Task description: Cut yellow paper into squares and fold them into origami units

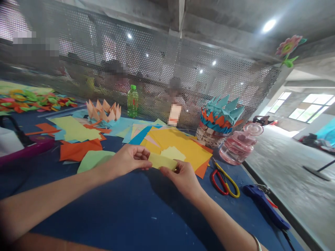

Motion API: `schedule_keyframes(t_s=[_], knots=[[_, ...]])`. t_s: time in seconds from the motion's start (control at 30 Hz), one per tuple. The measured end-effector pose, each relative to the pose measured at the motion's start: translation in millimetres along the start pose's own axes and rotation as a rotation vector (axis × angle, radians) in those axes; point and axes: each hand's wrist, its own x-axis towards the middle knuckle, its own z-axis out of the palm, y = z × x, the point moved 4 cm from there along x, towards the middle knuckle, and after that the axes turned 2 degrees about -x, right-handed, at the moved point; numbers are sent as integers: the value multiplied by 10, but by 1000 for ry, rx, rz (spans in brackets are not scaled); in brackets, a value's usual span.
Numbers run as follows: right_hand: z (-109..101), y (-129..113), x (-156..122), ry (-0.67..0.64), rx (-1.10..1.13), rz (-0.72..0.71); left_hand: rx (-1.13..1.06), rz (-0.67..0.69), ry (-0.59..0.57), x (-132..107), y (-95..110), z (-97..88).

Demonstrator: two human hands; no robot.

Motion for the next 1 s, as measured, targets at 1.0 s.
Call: schedule_keyframes(t_s=[1.0], knots=[[-27,43,18,-14,-32,-9,78,150,-22,25,45,-49]])
